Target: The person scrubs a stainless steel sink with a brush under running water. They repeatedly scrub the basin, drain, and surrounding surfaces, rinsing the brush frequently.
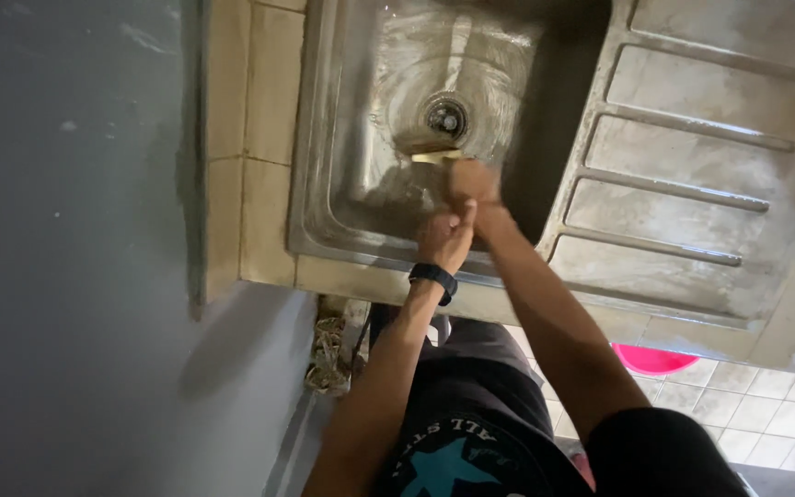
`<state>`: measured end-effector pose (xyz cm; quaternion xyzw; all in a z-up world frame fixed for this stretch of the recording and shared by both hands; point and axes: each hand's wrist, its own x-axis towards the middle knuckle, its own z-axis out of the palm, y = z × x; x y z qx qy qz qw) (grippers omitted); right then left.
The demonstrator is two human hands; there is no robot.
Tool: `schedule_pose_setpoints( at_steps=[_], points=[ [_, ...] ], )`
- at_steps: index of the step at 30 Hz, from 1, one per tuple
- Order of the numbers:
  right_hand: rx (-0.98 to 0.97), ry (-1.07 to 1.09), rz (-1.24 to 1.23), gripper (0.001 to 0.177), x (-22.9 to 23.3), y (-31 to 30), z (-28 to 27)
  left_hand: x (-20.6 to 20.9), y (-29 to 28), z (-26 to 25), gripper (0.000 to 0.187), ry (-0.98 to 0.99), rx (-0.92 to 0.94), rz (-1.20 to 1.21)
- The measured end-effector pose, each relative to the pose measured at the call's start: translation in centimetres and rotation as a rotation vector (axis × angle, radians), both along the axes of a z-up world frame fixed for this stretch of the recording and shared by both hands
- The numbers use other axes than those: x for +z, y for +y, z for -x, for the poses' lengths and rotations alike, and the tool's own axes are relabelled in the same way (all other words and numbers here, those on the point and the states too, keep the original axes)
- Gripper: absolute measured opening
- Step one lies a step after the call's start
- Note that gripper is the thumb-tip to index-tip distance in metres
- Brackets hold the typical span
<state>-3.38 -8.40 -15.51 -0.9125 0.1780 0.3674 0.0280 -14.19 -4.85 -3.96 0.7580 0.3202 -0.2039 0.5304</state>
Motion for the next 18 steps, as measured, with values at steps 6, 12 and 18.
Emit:
schedule_pose_setpoints(
  at_steps=[6, 12, 18],
  points=[
    [0.294, -0.271, -0.226, 0.03, 10.5, -2.6, -5.0, 1.4, 0.1, -1.6, 0.058, -0.125, -0.033, -0.236],
    [-0.404, 0.019, -0.005, 0.036, -10.2, -0.4, -4.1, 2.7, 0.1, -1.6, 0.032, -0.591, 0.101, -0.431],
    [0.482, -0.094, -0.175, 0.025, 6.5, -5.4, 0.0, 3.3, 1.0, 0.2, 0.028, -0.47, -0.032, -0.384]
  ],
)
